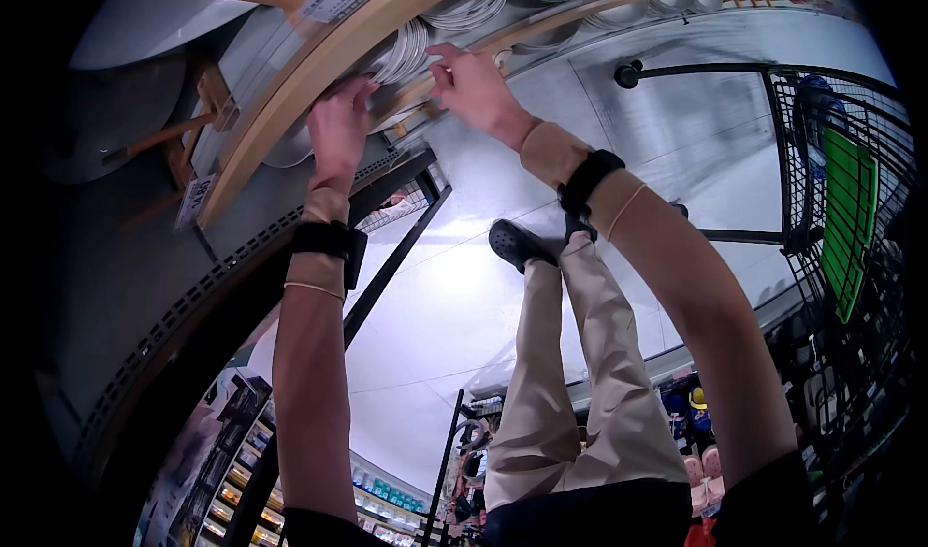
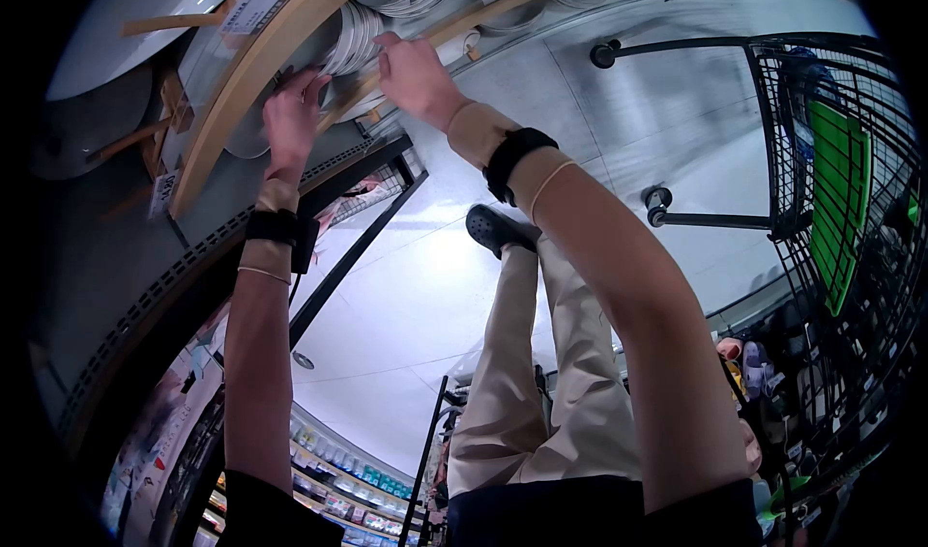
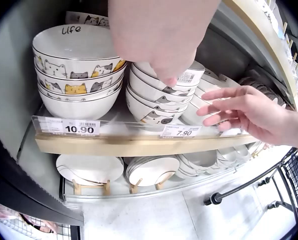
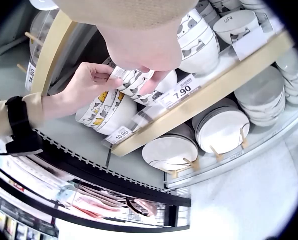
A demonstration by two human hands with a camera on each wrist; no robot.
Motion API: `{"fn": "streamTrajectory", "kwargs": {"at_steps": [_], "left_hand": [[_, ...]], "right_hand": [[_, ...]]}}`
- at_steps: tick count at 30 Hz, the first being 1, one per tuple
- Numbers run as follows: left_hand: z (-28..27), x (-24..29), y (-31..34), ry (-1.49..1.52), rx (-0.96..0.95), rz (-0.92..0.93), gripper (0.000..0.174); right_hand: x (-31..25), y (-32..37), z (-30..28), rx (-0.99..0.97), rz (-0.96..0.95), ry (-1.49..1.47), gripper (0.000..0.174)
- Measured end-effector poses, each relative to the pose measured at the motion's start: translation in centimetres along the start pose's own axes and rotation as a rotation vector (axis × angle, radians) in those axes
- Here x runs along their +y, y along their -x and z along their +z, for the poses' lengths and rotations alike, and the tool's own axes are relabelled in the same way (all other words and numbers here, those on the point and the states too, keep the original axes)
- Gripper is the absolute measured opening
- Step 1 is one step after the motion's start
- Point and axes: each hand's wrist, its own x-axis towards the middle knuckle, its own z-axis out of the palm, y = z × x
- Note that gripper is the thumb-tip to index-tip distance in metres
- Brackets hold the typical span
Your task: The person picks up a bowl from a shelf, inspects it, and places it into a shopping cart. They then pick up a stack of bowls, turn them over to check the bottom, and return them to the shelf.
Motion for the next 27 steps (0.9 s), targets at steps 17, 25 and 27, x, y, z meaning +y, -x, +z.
{"fn": "streamTrajectory", "kwargs": {"at_steps": [17,25,27], "left_hand": [[-0.1,3.5,-2.6,0.29,-0.07,-0.155,0.017],[-0.3,3.0,-1.9,0.298,-0.055,-0.111,0.019],[-0.6,2.8,-1.8,0.211,-0.093,-0.09,0.02]], "right_hand": [[-1.5,-1.7,4.4,-0.204,0.346,-0.798,0.082],[-4.1,-0.3,3.0,-0.159,0.198,-0.219,0.083],[-4.7,0.0,2.8,-0.229,0.244,-0.262,0.082]]}}
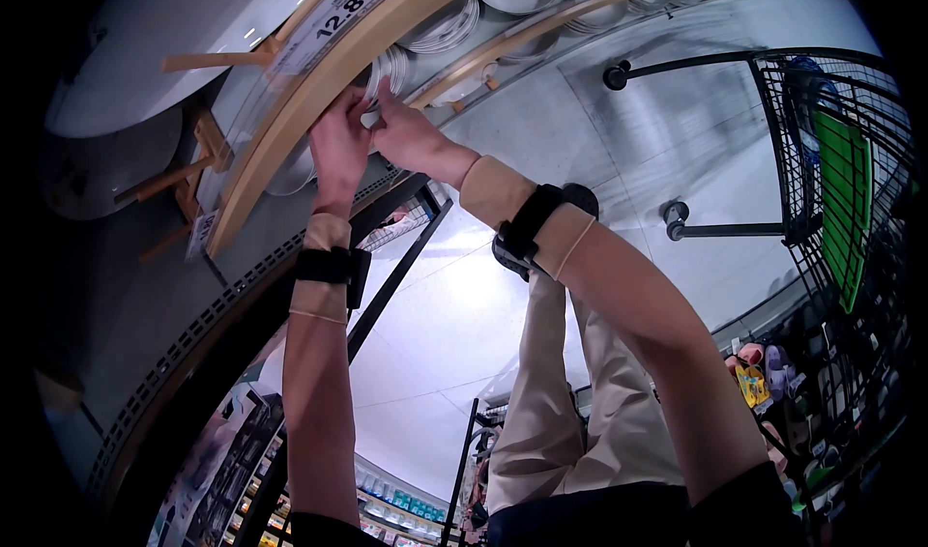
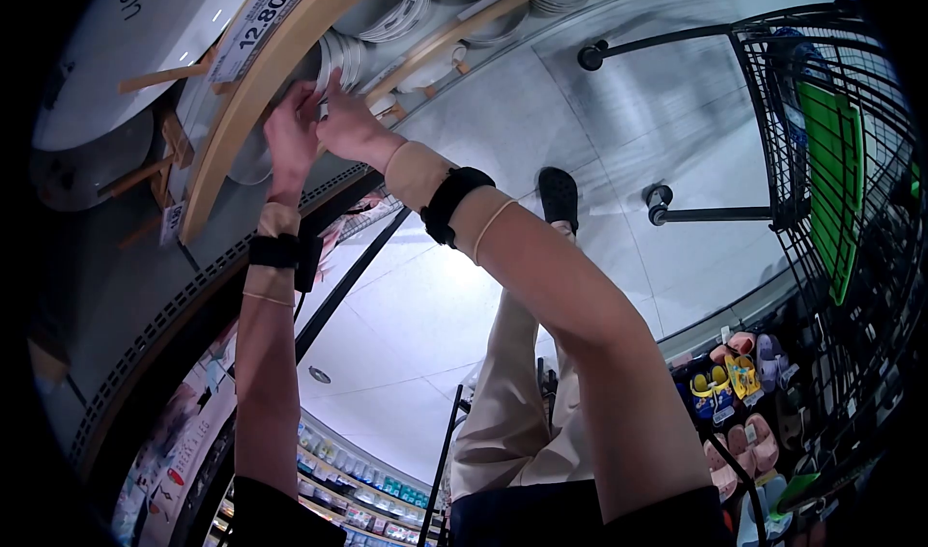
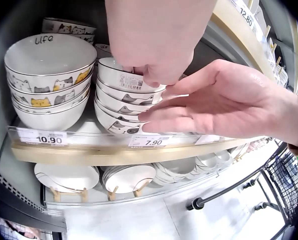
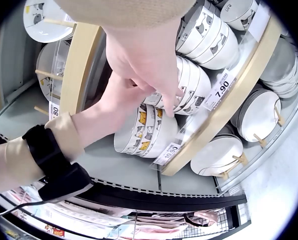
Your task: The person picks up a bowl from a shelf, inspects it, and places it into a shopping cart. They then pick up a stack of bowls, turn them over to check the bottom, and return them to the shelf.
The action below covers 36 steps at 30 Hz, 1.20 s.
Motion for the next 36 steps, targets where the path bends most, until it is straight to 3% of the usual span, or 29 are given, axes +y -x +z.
{"fn": "streamTrajectory", "kwargs": {"at_steps": [4,7,12,16,19,28,31,36], "left_hand": [[-0.5,-0.7,0.7,0.071,-0.025,-0.012,0.022],[-0.6,-1.0,0.8,0.075,-0.009,-0.027,0.02],[-0.5,-0.2,0.2,0.021,-0.008,-0.027,0.019],[0.1,-0.4,-0.3,0.034,-0.028,-0.041,0.026],[0.3,-0.7,-0.6,0.008,-0.026,-0.03,0.025],[0.8,-1.9,-0.7,0.086,0.021,-0.023,0.019],[1.0,-2.3,-0.6,0.113,0.033,0.0,0.019],[0.5,-2.1,-0.6,0.078,0.037,0.021,0.016]], "right_hand": [[0.2,-0.6,0.6,0.013,-0.008,-0.165,0.081],[0.5,-0.9,0.5,0.024,-0.029,-0.117,0.082],[0.4,-1.1,0.4,0.014,-0.066,-0.21,0.071],[-1.2,0.3,-0.5,0.189,0.084,-0.025,0.057],[0.1,-0.7,-0.6,0.318,0.086,0.041,0.06],[-0.3,-2.2,-2.3,0.379,0.016,0.202,0.042],[0.5,-2.7,-2.6,0.265,-0.047,0.348,0.038],[1.6,-3.4,-2.1,0.327,-0.109,0.334,0.033]]}}
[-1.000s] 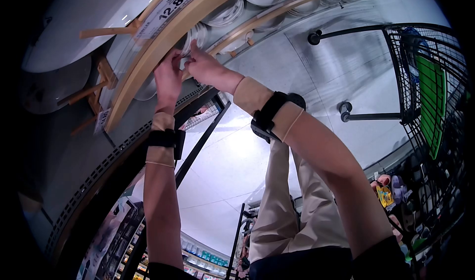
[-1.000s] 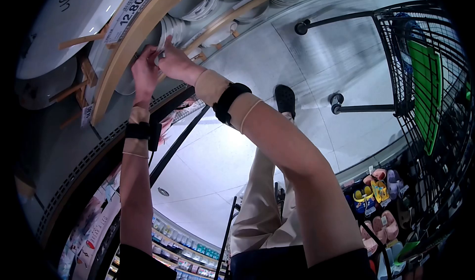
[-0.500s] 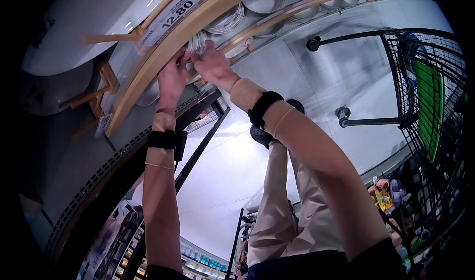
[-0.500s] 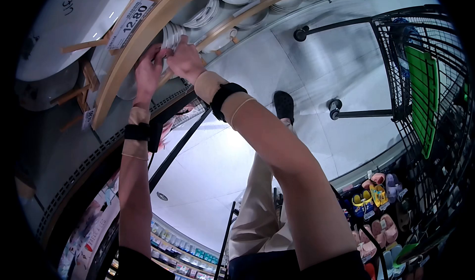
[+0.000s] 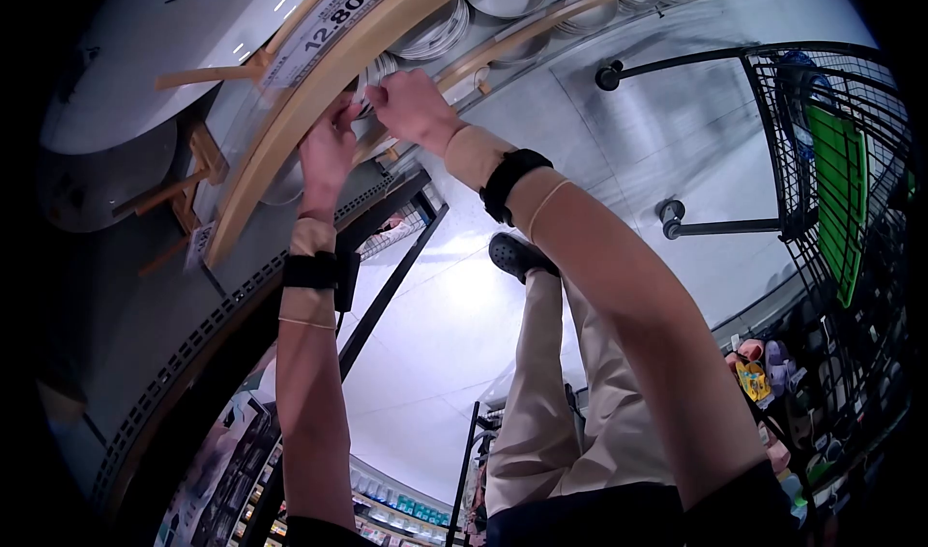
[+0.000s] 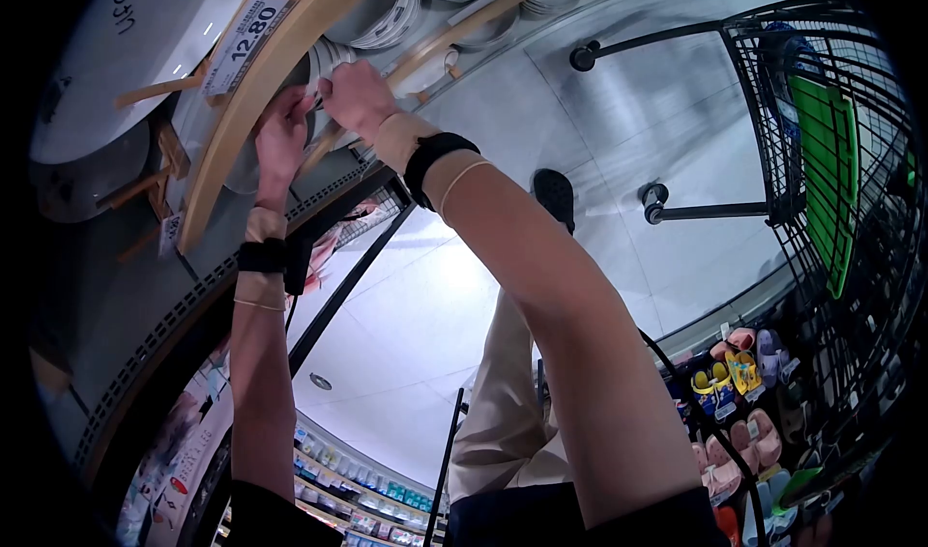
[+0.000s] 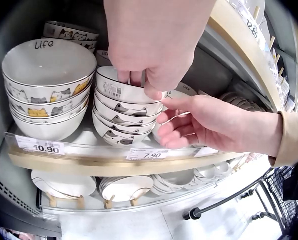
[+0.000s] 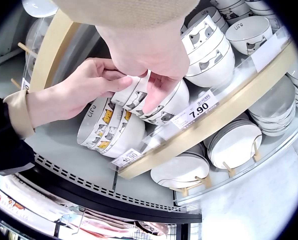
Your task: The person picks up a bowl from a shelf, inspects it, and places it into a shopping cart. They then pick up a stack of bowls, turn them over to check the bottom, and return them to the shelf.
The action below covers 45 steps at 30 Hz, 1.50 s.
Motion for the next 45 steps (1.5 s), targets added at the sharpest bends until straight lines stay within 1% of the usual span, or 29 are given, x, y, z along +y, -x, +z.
{"fn": "streamTrajectory", "kwargs": {"at_steps": [4,7,9,12,15,18,21,25,27,30,33,36,39,42,45], "left_hand": [[-0.8,0.6,0.2,-0.091,-0.037,0.008,0.014],[-1.1,0.2,0.6,-0.158,-0.014,0.029,0.012],[-1.2,0.1,0.8,-0.143,0.029,0.064,0.011],[-1.9,0.4,1.3,-0.349,-0.007,0.019,0.012],[-2.2,1.2,1.3,-0.425,-0.069,-0.054,0.017],[-1.7,2.0,0.7,-0.342,-0.063,0.015,0.023],[-0.8,2.3,-0.2,-0.297,-0.059,0.022,0.025],[-0.3,2.4,-0.4,-0.225,-0.083,-0.083,0.021],[-0.3,2.2,-0.1,-0.218,-0.072,-0.128,0.018],[-0.8,1.5,0.2,-0.277,-0.053,-0.069,0.016],[-1.2,1.5,0.6,-0.391,0.034,0.0,0.015],[-1.4,1.7,0.5,-0.503,-0.052,0.019,0.016],[-1.3,1.6,0.6,-0.496,-0.029,0.105,0.015],[-1.2,2.2,0.7,-0.54,-0.054,-0.027,0.016],[-1.3,2.4,0.6,-0.479,-0.104,-0.084,0.023]], "right_hand": [[-0.1,-0.1,0.1,0.064,-0.092,0.045,0.026],[0.0,-0.5,0.5,0.097,-0.085,0.039,0.023],[0.0,-0.8,0.2,0.057,-0.068,0.043,0.024],[-0.5,-0.8,-0.4,0.021,-0.033,0.033,0.023],[-0.8,-0.8,-0.8,-0.001,-0.001,0.031,0.02],[-0.7,-0.6,-0.9,-0.012,-0.016,0.016,0.019],[-0.6,-0.7,-0.8,-0.019,-0.046,0.07,0.016],[-1.1,-0.6,-1.6,-0.077,-0.117,0.131,0.014],[-1.1,-0.8,-1.7,-0.078,-0.108,0.124,0.016],[-1.2,-1.0,-1.6,-0.076,-0.073,0.103,0.018],[-1.4,-1.3,-1.4,-0.078,-0.033,0.102,0.02],[-1.2,-1.4,-1.2,-0.082,-0.018,0.103,0.021],[-1.0,-1.5,-0.9,-0.054,-0.053,0.089,0.022],[-0.8,-1.4,-0.9,-0.025,-0.071,0.088,0.023],[-0.1,-0.5,-1.2,0.006,-0.098,0.044,0.021]]}}
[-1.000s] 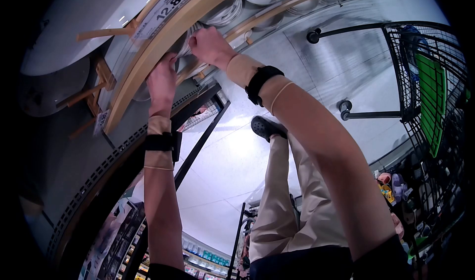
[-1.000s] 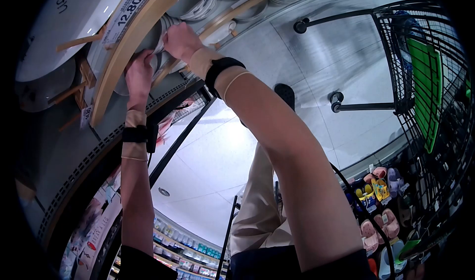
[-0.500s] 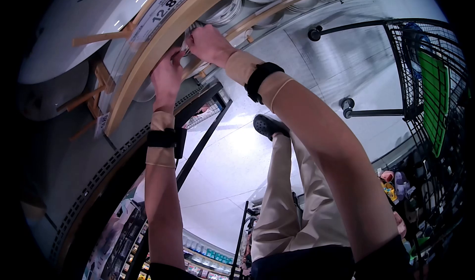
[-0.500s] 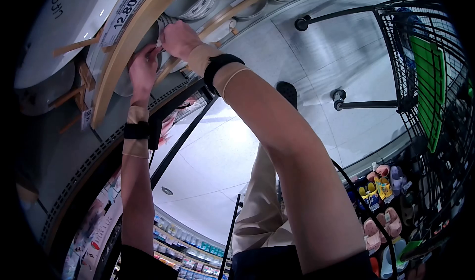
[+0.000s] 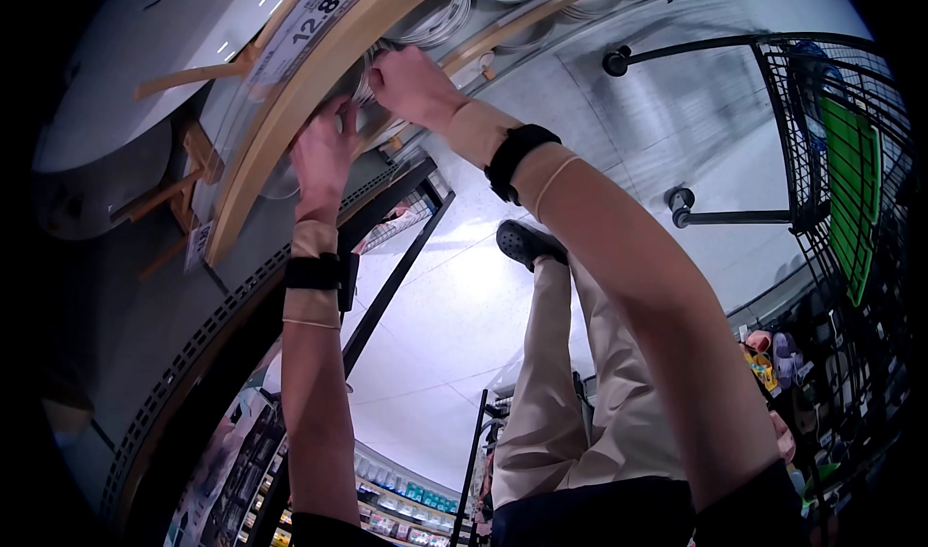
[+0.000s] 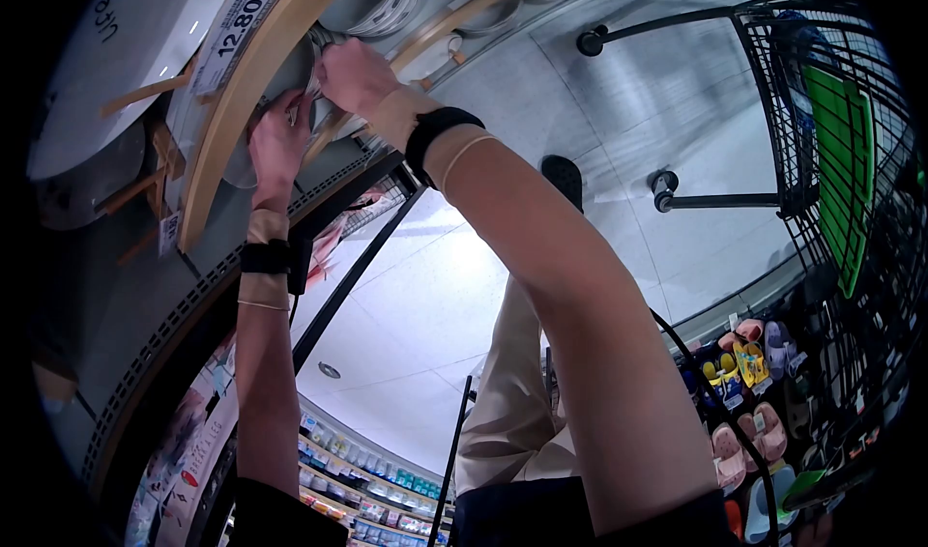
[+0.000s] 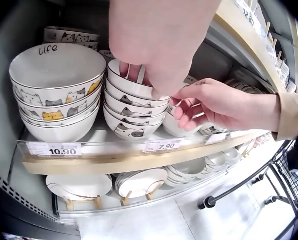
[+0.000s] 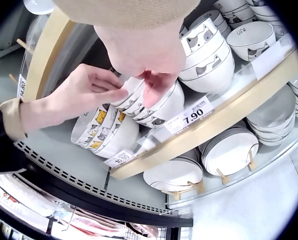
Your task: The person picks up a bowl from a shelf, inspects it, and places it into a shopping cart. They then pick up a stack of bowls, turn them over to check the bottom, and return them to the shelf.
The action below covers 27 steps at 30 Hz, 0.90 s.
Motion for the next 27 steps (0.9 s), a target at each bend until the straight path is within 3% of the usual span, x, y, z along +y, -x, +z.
{"fn": "streamTrajectory", "kwargs": {"at_steps": [4,6,12,15,18,24,27], "left_hand": [[0.2,-0.5,-0.5,0.145,0.018,0.055,0.033],[0.4,-0.4,-0.9,0.179,-0.004,0.048,0.037],[0.5,0.2,-1.2,0.245,-0.045,0.05,0.027],[0.9,-0.1,-1.2,0.296,0.085,0.147,0.014],[0.8,-0.5,-1.3,0.214,0.078,0.171,0.02],[0.0,-0.4,-0.4,0.037,0.146,0.216,0.017],[-0.1,-0.3,0.4,-0.002,0.132,0.133,0.014]], "right_hand": [[1.7,1.3,1.0,0.134,-0.043,-0.093,0.023],[1.9,1.3,2.0,0.172,0.076,-0.141,0.028],[0.8,0.9,2.3,0.104,0.15,-0.268,0.026],[0.9,0.2,2.5,0.108,0.14,-0.272,0.025],[0.7,-0.1,2.0,0.083,0.106,-0.262,0.024],[0.7,-1.1,1.4,0.064,0.075,-0.201,0.023],[0.6,-1.2,1.1,0.038,0.038,-0.149,0.02]]}}
